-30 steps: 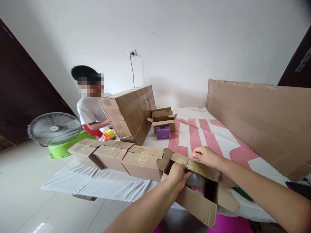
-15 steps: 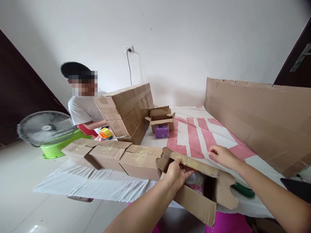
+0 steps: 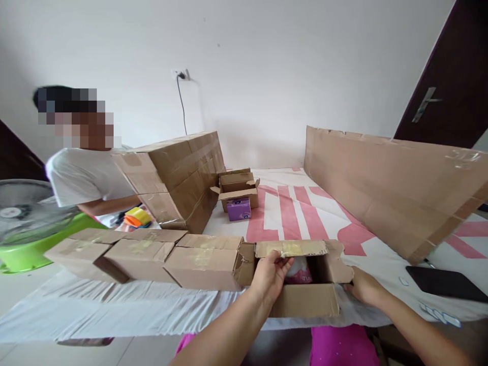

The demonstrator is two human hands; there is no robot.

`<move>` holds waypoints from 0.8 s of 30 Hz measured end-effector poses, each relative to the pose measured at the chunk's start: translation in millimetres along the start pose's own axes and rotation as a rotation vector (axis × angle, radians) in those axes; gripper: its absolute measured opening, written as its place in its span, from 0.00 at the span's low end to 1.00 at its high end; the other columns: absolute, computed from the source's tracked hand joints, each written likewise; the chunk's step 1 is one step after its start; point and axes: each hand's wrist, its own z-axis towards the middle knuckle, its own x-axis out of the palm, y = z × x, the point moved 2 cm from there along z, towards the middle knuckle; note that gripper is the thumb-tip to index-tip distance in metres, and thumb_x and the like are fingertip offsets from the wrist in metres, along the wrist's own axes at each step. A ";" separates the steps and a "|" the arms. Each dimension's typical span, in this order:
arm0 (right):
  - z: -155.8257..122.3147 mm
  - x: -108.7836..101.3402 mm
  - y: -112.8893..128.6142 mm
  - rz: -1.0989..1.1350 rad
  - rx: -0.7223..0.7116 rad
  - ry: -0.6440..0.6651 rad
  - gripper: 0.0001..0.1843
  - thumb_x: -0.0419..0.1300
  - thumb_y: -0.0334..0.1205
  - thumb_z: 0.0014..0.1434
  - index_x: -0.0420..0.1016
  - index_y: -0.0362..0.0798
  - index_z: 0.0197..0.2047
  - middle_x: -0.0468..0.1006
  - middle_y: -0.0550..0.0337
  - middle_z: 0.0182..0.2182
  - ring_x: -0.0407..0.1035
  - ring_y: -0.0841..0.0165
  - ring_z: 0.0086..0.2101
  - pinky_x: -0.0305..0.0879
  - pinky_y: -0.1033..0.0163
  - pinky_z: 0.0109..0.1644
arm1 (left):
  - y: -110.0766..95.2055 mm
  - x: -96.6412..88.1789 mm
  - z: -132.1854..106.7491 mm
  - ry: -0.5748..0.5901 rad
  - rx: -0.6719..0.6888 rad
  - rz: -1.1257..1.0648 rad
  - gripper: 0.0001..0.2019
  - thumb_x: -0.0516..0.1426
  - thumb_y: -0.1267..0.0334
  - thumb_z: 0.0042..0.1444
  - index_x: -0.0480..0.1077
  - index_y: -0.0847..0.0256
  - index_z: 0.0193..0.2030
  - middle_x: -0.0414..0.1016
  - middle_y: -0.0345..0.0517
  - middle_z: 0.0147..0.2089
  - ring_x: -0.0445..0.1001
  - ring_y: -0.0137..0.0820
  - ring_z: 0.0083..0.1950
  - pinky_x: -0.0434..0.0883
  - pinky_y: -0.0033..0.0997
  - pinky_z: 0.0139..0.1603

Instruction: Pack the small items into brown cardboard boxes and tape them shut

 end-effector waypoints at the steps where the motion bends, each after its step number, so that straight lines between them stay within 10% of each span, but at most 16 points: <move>1: 2.6 -5.2 -2.5 -0.010 0.030 0.022 0.11 0.61 0.34 0.50 0.75 0.47 0.40 0.81 0.49 0.34 0.75 0.55 0.37 0.65 0.58 0.37 | 1.6 -1.2 -0.7 0.001 0.000 -0.013 0.08 0.52 0.79 0.54 0.67 0.64 0.36 0.74 0.44 0.28 0.74 0.29 0.28 0.77 0.31 0.33; 6: -17.7 -50.3 7.4 0.005 0.163 -0.252 0.27 0.44 0.42 0.64 0.56 0.36 0.62 0.75 0.34 0.50 0.74 0.49 0.44 0.68 0.52 0.42 | 6.3 -8.8 -3.6 0.048 -0.013 -0.035 0.10 0.53 0.80 0.53 0.68 0.65 0.40 0.76 0.46 0.32 0.75 0.30 0.30 0.77 0.33 0.34; 9: -66.0 -64.5 49.5 0.115 -0.118 -0.469 0.30 0.45 0.46 0.64 0.51 0.45 0.67 0.68 0.43 0.59 0.70 0.53 0.53 0.69 0.54 0.49 | 8.8 -12.3 -4.6 0.065 -0.020 -0.038 0.10 0.54 0.79 0.55 0.69 0.64 0.42 0.76 0.46 0.32 0.75 0.29 0.30 0.77 0.32 0.34; 14: -132.6 -28.6 118.7 0.120 -0.525 -0.214 0.28 0.48 0.41 0.64 0.53 0.54 0.67 0.73 0.51 0.56 0.73 0.60 0.50 0.74 0.58 0.48 | 13.1 -16.3 -4.6 0.066 -0.011 -0.065 0.11 0.55 0.79 0.56 0.69 0.65 0.44 0.76 0.47 0.32 0.75 0.29 0.30 0.76 0.31 0.34; 24: -145.4 8.1 136.9 0.088 -0.290 -0.114 0.27 0.44 0.43 0.65 0.58 0.46 0.65 0.73 0.44 0.55 0.73 0.57 0.50 0.75 0.53 0.45 | 16.6 -25.5 -14.4 0.159 -0.036 -0.112 0.11 0.58 0.78 0.54 0.70 0.66 0.44 0.77 0.48 0.33 0.76 0.31 0.32 0.75 0.31 0.35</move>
